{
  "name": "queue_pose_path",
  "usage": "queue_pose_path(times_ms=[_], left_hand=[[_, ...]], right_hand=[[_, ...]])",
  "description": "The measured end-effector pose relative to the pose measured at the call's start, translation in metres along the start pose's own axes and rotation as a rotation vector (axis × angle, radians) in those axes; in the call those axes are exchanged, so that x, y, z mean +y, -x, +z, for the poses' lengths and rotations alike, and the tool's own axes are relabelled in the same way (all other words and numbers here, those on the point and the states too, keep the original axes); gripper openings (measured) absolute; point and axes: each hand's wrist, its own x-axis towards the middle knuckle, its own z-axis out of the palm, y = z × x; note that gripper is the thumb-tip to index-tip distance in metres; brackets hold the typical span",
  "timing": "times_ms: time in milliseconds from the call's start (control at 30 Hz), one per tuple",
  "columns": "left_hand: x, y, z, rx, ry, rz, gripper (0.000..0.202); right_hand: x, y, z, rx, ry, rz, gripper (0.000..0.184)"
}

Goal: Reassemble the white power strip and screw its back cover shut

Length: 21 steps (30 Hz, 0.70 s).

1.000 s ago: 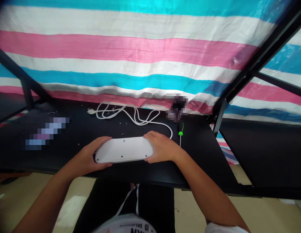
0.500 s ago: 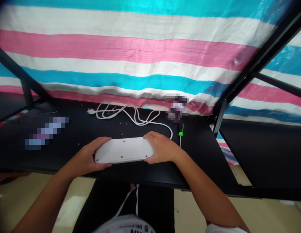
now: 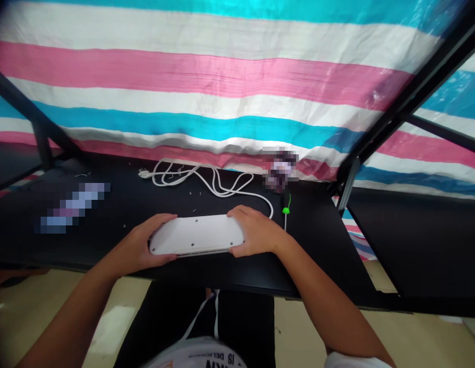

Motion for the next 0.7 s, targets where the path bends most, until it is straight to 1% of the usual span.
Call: queue_pose_path(times_ms=[167,300,533,700], left_hand=[[0.0,0.002,0.001,-0.024,-0.007,-0.012,0.09],[0.001,0.002,0.002,-0.031,-0.02,-0.022,0.092],[0.003,0.003,0.003,-0.045,-0.036,-0.022,0.093],[0.003,0.004,0.004,-0.041,-0.024,-0.01,0.093]], right_hand=[[-0.004,-0.001,-0.001,-0.02,0.004,0.023,0.077],[-0.007,-0.001,0.003,-0.017,0.016,0.015,0.078],[-0.003,-0.002,0.01,-0.003,0.074,-0.024,0.083],[-0.003,-0.003,0.011,0.014,0.075,-0.033,0.081]])
